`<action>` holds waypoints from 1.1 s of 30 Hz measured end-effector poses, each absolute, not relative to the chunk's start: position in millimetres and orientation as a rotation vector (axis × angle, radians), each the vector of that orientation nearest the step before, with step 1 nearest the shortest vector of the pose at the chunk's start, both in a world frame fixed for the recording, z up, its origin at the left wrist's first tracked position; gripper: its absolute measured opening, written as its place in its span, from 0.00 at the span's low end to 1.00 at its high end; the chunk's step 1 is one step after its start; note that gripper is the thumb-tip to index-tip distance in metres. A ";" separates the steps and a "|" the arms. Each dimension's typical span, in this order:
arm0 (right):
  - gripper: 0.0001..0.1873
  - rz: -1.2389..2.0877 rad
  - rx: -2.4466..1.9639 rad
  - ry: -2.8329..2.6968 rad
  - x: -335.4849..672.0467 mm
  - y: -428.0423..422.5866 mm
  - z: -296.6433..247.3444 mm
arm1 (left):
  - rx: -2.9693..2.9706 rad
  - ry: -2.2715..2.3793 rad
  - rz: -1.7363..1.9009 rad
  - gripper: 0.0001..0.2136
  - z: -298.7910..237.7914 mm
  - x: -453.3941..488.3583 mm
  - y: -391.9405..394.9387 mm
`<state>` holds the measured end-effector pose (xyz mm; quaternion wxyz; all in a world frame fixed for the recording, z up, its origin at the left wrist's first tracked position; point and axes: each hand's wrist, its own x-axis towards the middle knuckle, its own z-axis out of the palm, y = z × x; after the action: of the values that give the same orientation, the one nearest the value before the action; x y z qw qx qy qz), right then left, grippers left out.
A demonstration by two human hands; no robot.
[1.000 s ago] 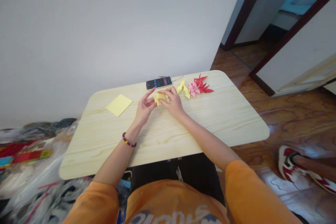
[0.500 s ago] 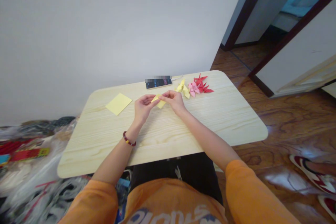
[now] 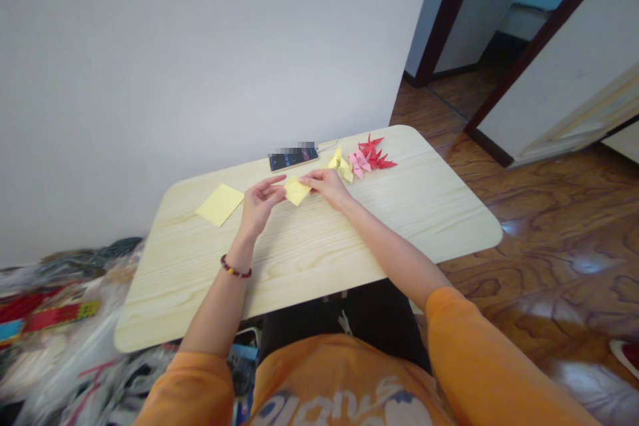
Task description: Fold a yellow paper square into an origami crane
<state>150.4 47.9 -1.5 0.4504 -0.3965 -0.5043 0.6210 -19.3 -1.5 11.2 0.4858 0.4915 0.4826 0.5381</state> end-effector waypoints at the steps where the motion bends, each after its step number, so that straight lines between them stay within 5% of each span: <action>1: 0.20 1.497 -0.994 -1.277 149.3 46.3 -0.8 | 1.208 1.200 1.319 0.21 10.3 -18.3 -1.5; 33: 0.14 1.237 -1.025 -1.309 143.3 40.6 -2.9 | 1.272 1.357 1.443 0.17 4.3 -17.5 3.4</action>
<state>143.3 40.6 -2.9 0.5094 -0.4257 -0.5436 0.5136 -17.5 3.4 4.3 0.3836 0.4989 0.5323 0.5662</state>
